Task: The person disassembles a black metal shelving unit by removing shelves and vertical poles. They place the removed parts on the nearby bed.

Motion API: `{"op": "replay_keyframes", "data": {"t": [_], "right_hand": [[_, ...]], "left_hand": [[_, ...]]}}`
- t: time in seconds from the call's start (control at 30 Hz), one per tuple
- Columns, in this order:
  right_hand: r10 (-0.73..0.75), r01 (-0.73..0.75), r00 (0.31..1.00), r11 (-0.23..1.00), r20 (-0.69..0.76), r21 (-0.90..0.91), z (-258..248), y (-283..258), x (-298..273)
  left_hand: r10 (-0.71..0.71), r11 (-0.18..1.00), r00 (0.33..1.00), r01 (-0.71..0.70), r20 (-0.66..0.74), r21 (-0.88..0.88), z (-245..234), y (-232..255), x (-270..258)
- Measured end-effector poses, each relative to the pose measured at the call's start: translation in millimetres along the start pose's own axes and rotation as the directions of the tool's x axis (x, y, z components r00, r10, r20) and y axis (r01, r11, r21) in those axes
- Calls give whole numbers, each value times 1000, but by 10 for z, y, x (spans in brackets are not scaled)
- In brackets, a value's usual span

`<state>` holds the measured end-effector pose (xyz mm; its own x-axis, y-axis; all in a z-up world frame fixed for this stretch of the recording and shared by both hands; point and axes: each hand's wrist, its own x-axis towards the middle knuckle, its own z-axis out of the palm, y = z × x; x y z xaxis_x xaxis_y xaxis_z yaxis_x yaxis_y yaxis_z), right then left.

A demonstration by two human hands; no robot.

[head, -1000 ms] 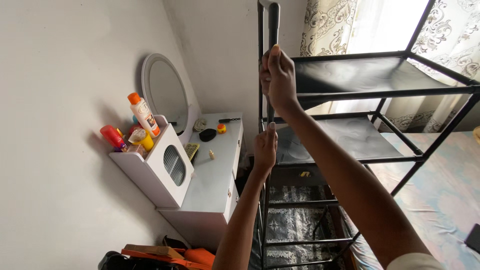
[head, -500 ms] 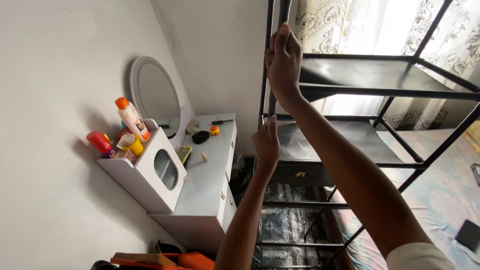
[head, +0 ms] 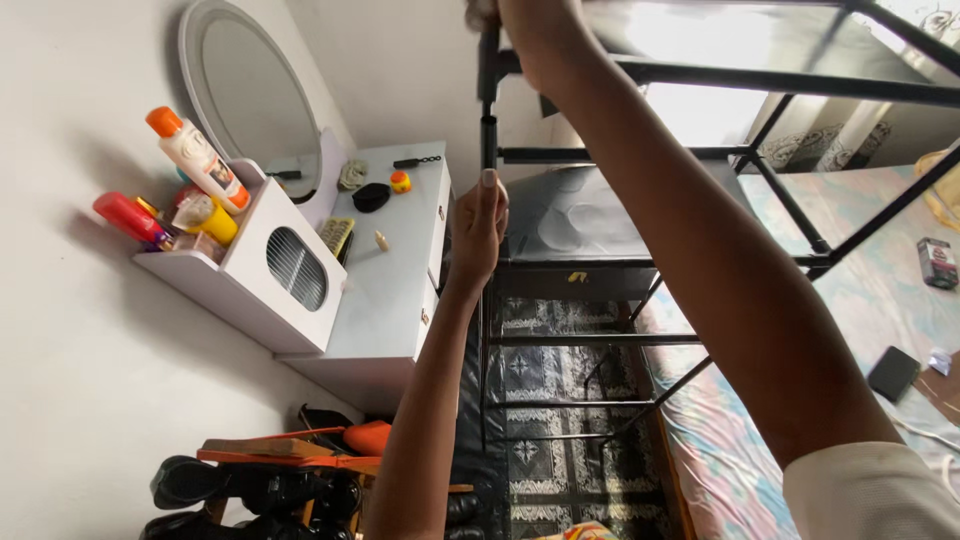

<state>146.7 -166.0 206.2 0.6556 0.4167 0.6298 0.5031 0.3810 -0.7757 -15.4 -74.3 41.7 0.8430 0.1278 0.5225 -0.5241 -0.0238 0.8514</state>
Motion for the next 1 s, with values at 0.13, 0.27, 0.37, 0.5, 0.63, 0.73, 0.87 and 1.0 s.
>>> {"op": "replay_keyframes", "data": {"t": [0.13,0.27,0.37,0.5,0.63,0.73,0.87,1.0], "right_hand": [[-72,76,993,996,93,-47,329,-428,-129],[-66,62,987,997,143,34,592,-716,-302],[-32,20,982,998,188,68,676,-834,-440],[-29,-3,972,991,234,137,783,-943,-718],[-57,26,957,993,283,111,959,-1023,-975],[-97,132,956,985,277,-112,1118,-1049,-1162],[-431,457,878,633,206,-625,1052,-953,-1510],[-683,323,709,535,-175,-780,435,-497,-1844]], "left_hand": [[-109,994,994,109,-13,15,-107,145,-29],[-171,983,984,167,-44,-79,-243,257,-122],[-98,995,982,92,-163,-41,-338,239,-36],[100,944,928,25,-358,329,-482,132,218],[143,921,950,-26,-276,388,-727,-136,472],[74,993,964,-47,-255,108,-980,-552,665],[13,995,966,13,-257,101,-1323,-950,682],[-64,953,951,148,-303,263,-1565,-842,684]]}}
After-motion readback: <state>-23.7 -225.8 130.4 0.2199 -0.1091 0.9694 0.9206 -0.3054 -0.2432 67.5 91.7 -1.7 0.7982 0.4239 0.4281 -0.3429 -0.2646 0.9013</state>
